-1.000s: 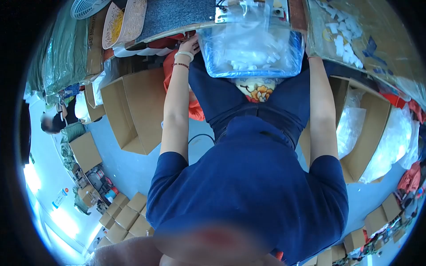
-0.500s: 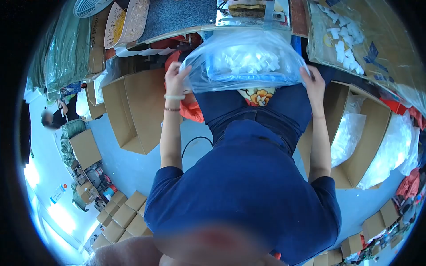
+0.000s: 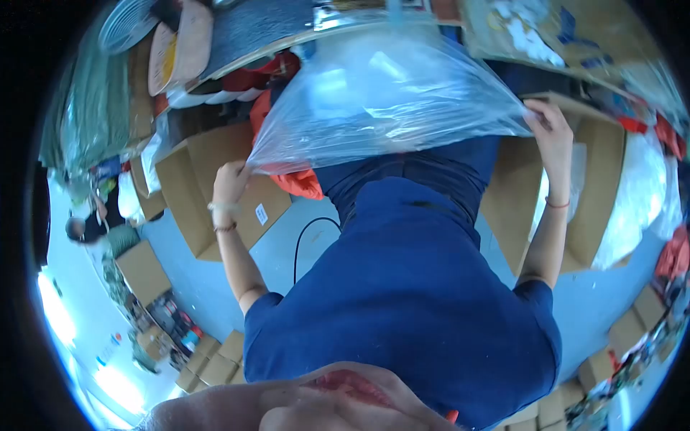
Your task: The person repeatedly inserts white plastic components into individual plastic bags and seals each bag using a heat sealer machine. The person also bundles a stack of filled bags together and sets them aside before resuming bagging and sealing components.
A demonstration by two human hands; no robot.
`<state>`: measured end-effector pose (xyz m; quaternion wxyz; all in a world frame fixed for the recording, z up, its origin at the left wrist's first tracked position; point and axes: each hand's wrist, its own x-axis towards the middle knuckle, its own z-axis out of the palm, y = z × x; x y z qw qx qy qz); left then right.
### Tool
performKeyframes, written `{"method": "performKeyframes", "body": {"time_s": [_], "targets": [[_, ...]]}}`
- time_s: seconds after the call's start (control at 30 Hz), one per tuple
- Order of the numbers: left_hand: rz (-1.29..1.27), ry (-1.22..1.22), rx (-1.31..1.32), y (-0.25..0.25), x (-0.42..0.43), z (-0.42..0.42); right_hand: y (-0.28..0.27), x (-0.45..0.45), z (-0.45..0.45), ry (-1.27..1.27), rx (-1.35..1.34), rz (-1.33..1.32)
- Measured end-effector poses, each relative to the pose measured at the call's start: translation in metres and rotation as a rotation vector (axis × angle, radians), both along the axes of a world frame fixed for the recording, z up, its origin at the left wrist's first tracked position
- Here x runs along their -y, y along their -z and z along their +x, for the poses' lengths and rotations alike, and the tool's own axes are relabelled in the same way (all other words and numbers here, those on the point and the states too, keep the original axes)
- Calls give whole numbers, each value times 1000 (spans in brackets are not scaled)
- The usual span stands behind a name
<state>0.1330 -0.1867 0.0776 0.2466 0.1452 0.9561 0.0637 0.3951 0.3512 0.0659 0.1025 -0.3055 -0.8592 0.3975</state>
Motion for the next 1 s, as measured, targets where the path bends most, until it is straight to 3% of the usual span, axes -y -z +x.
{"method": "performKeyframes", "body": {"time_s": [0.07, 0.17, 0.23, 0.3, 0.37, 0.43, 0.57, 0.7, 0.8, 0.87, 0.93, 1.0], "targets": [[46, 4, 245, -36, -7, 6, -14, 8, 6, 15, -43, -32], [304, 300, 279, -44, -39, 7, -34, 31, -4, -67, -167, -70], [820, 560, -234, -50, -91, 22, -17, 46, -26, -159, -255, -144], [1182, 442, -112, -22, -135, 26, -5, 73, -60, -304, -254, -217], [1375, 338, 243, 23, -177, 15, 10, 105, -100, -575, -349, -174], [1170, 88, 556, 33, -225, 16, 8, 125, -114, -705, -298, -188], [1091, 602, 236, 35, -254, 33, 4, 93, -110, -588, -334, -144], [1162, 598, 182, 86, -267, 34, -8, 122, -107, -616, -269, -356], [1095, 572, 41, 71, -262, 25, -18, 120, -113, -447, -493, -29], [1009, 645, -58, 62, -261, 21, -18, 113, -123, -335, -489, 122], [1009, 730, -158, 69, -265, 11, 10, 120, -137, -320, -506, 114], [1009, 818, -270, 77, -271, -3, 47, 113, -146, -351, -345, -64]]}}
